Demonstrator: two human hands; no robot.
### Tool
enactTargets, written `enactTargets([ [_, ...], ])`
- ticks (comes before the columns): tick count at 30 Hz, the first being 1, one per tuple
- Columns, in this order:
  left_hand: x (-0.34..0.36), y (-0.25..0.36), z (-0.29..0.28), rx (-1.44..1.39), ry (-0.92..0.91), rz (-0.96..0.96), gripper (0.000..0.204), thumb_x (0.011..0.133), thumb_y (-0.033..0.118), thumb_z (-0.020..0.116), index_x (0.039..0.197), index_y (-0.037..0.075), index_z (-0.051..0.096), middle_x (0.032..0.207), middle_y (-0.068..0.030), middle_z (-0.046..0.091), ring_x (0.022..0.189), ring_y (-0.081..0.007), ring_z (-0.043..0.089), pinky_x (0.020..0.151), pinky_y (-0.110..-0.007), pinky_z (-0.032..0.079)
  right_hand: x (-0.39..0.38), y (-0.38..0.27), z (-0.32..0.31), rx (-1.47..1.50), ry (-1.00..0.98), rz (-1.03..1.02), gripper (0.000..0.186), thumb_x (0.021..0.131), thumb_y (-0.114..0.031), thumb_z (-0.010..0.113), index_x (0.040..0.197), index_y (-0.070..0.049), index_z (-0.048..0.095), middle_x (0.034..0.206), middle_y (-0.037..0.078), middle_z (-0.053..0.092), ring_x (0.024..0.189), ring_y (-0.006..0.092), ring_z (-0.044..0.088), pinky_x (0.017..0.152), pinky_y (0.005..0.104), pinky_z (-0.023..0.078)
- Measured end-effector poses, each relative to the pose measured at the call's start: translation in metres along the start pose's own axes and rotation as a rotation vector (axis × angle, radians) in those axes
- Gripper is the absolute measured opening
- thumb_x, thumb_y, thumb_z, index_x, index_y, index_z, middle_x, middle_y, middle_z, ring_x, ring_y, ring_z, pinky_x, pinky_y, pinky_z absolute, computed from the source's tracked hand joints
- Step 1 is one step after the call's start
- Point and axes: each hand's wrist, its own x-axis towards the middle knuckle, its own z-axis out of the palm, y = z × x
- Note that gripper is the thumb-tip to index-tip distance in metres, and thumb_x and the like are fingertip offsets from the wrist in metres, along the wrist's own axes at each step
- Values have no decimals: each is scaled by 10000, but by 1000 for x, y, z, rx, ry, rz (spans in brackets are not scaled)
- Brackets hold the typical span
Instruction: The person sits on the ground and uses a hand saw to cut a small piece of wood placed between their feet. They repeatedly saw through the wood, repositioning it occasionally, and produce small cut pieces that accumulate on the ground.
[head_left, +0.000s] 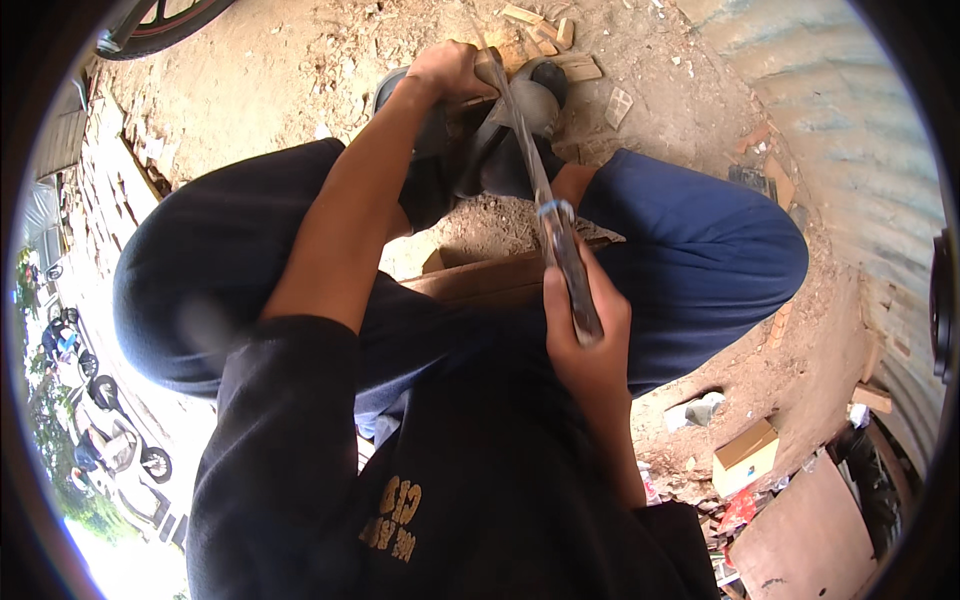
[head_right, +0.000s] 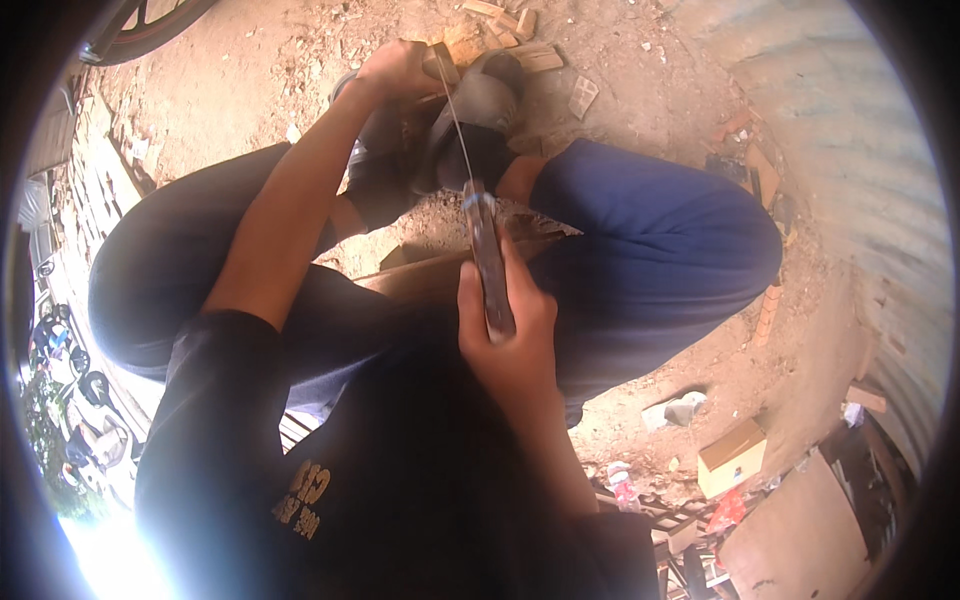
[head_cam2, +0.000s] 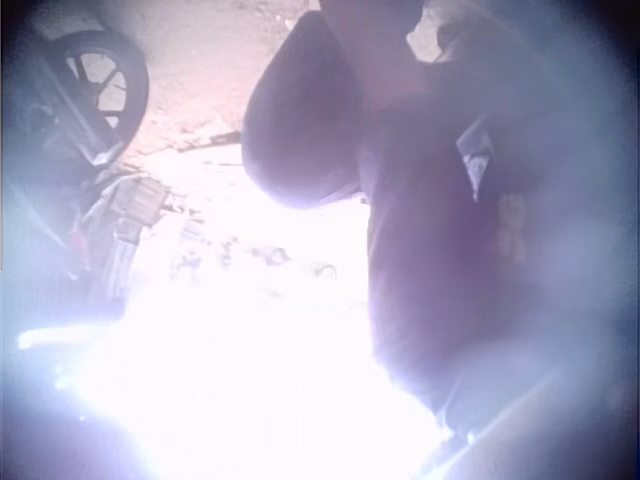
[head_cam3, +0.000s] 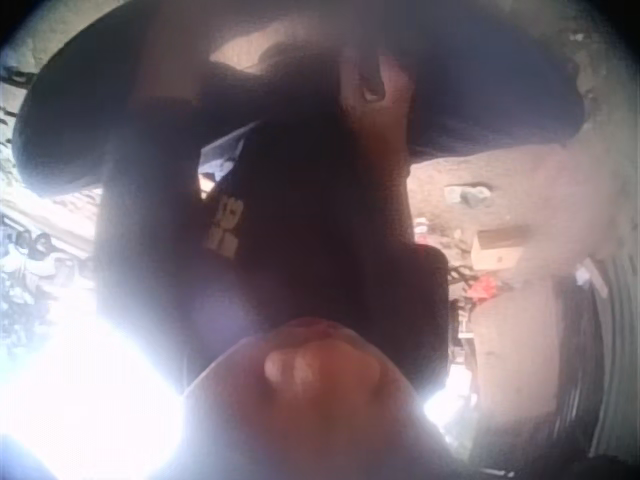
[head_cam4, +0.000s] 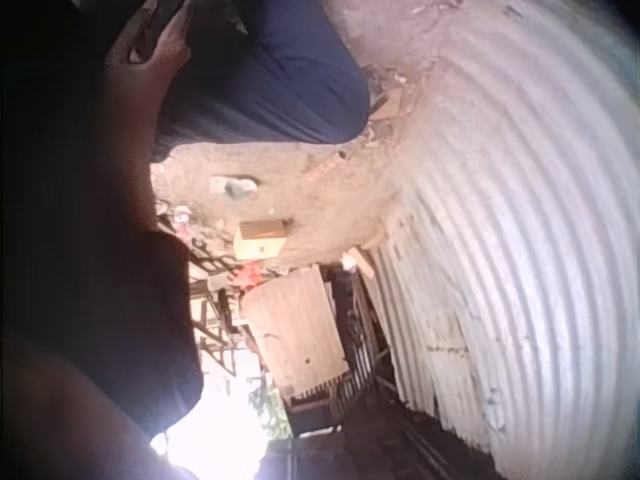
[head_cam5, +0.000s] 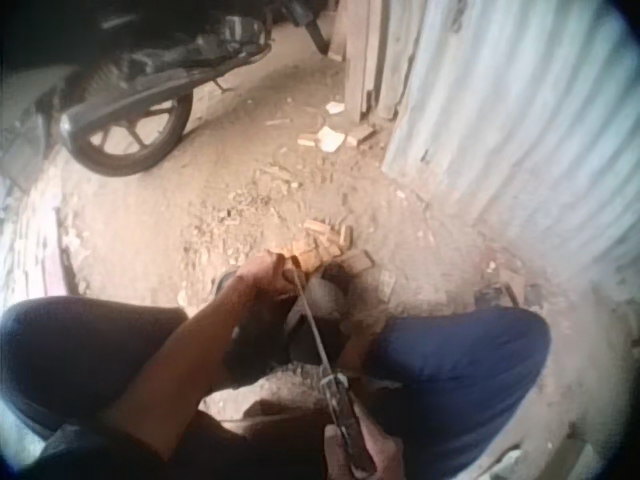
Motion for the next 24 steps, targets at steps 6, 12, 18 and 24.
enactTargets([
  [6, 14, -14, 15, -12, 20, 72, 626, 651, 587, 758, 929, 28, 710, 936, -231, 705, 908, -369, 691, 808, -433, 552, -15, 3, -8, -86, 46, -144, 425, 923, -95, 617, 1311, 56, 532, 885, 252, 678, 766, 285, 733, 649, 306, 527],
  [12, 26, -19, 14, 35, -74, 105, 587, 620, 589, 788, 931, 94, 737, 943, -197, 717, 878, -339, 701, 789, -418, 557, 26, 12, 7, 21, -6, -37, 435, 918, -88, 618, 1309, 77, 527, 821, 228, 673, 718, 227, 729, 619, 290, 522],
  [18, 14, -4, 4, 165, -93, -32, 915, 655, 653, 770, 1199, -42, 527, 1051, -218, 679, 1024, -344, 662, 875, -411, 536, 15, 27, 3, -25, 44, -178, 422, 920, -89, 625, 1299, 75, 541, 849, 207, 688, 733, 216, 706, 668, 290, 525],
  [24, 2, 18, 36, 275, 2, -211, 1004, 726, 688, 708, 1353, -42, 421, 1306, -187, 567, 1238, -328, 537, 1007, -474, 446, 32, 18, 0, 44, 11, -8, 387, 936, -89, 609, 1280, 79, 558, 861, 148, 694, 753, 122, 651, 708, 273, 512],
])
